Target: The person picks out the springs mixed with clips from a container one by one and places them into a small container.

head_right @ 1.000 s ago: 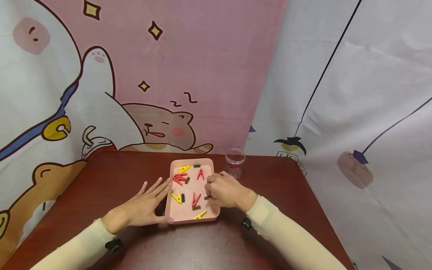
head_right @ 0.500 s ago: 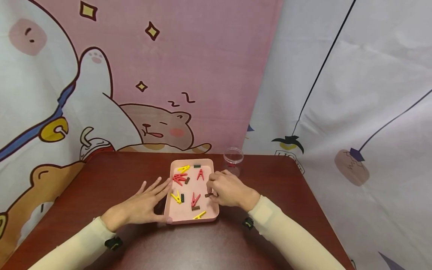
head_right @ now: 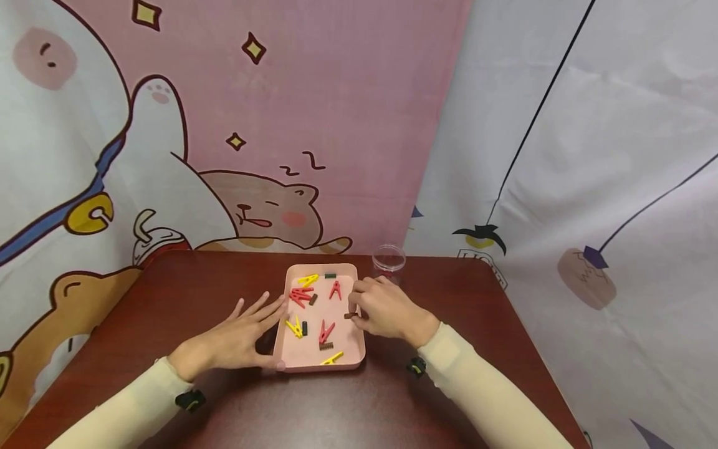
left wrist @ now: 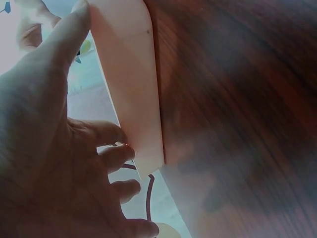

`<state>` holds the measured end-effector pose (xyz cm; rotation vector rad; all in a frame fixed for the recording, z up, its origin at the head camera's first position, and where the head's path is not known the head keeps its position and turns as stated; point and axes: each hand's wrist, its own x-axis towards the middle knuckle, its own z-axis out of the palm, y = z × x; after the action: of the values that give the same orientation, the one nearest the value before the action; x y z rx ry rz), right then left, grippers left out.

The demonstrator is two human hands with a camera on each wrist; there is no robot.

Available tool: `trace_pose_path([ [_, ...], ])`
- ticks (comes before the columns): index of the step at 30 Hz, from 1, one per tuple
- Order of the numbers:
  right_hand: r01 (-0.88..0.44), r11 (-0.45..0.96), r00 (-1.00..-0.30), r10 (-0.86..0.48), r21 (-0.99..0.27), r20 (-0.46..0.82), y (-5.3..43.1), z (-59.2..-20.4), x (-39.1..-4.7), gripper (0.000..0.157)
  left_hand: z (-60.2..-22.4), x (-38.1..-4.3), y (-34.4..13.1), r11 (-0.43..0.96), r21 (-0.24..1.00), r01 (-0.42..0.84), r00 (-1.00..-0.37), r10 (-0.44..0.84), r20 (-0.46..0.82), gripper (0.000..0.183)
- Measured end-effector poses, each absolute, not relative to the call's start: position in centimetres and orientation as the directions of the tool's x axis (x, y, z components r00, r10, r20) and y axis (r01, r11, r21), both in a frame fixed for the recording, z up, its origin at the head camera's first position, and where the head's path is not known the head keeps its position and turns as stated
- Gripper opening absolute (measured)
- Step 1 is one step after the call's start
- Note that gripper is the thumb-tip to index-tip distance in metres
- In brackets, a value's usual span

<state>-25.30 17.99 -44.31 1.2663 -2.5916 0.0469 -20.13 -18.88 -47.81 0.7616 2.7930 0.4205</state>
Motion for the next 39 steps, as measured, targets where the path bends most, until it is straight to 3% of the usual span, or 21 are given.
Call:
trace_pose_path([
  [39, -0.754, 0.657, -0.606, -0.681, -0.022, 0.411, 20.1, -43.5, -27.9, 0.013, -47.7, -20.1, -18.9, 0.842, 0.310, 0.441, -0.849, 0.503, -0.159, 0.130],
])
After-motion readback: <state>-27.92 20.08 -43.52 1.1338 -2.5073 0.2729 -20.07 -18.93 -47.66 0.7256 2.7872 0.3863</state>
